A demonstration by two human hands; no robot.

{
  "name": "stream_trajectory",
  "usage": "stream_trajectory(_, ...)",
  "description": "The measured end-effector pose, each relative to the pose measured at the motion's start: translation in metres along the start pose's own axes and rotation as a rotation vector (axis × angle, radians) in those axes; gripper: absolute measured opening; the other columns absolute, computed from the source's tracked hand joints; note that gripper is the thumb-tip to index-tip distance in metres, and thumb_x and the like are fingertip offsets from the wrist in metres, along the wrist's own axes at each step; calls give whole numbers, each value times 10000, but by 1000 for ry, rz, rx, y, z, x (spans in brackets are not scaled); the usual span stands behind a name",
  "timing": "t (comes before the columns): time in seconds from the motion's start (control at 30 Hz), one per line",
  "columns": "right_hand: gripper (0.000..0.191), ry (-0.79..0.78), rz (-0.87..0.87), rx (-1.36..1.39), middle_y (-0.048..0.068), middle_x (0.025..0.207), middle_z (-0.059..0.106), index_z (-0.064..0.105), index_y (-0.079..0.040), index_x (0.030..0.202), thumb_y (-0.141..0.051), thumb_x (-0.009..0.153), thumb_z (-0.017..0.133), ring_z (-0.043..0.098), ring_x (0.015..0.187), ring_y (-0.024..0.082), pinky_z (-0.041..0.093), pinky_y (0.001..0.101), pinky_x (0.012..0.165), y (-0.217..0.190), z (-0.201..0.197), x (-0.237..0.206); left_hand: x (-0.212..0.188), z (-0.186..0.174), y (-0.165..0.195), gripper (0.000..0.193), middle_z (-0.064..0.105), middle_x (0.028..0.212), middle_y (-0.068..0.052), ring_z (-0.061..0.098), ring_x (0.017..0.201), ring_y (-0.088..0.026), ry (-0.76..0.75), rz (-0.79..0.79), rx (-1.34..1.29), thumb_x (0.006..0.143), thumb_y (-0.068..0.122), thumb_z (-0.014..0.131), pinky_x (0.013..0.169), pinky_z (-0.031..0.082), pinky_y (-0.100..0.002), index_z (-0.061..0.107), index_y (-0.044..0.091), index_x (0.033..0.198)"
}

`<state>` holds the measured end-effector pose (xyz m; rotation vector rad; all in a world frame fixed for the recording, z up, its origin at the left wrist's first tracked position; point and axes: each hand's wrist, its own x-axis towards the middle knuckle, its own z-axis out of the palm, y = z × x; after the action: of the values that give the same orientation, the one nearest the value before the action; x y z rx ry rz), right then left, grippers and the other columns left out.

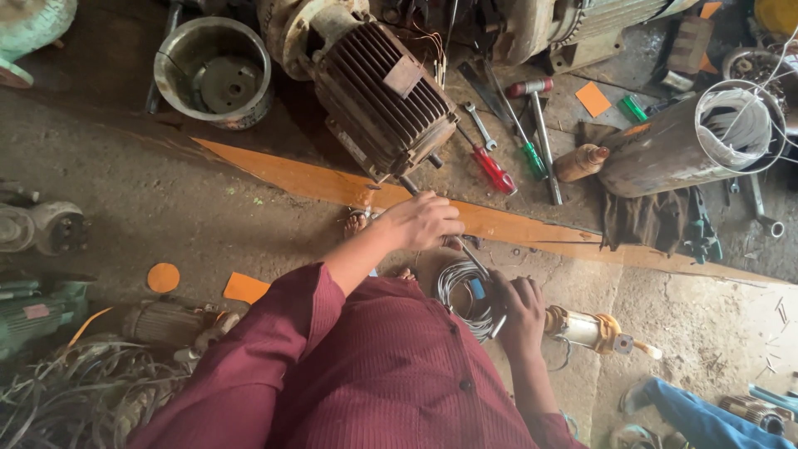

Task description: The person works on an electric motor mounted to a water pump on a workshop bench. They tap the motor housing with a hammer, unscrew components with a screwdriver, handle loose wires, and lift out and reposition the pump's fan impeller while adjusting parts on the bench.

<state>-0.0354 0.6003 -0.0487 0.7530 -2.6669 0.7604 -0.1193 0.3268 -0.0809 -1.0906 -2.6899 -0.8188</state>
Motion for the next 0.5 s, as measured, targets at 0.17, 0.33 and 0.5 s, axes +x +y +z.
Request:
stream_trajectory(0.17, 293, -105, 165, 144, 91, 870, 650, 720, -92, 1174, -70, 883, 743, 653, 798, 289, 512, 405, 710, 10, 26, -6, -1, 0, 2, 171, 640, 970, -19, 638, 1021, -228, -51, -37, 84, 822, 163, 698, 941, 479, -422, 683, 164, 992)
stream_trajectory(0.33, 265, -105, 295, 246, 111, 865, 688, 740, -62, 1152, -140, 899, 728, 703, 709, 277, 531, 376, 655, 16, 48, -14, -1, 3, 2, 195, 634, 945, -13, 632, 999, -224, -72, -57, 102, 776, 188, 725, 921, 460, -444, 686, 169, 966)
stream_trajectory(0.5, 238, -139, 562, 422, 95, 794, 741, 765, -41, 1102, -202, 935, 713, 707, 721, 150, 540, 311, 675, 23, 48, -14, -2, 6, -3, 203, 629, 945, -7, 631, 990, -209, -66, -51, 39, 788, 198, 746, 922, 454, -432, 687, 173, 980)
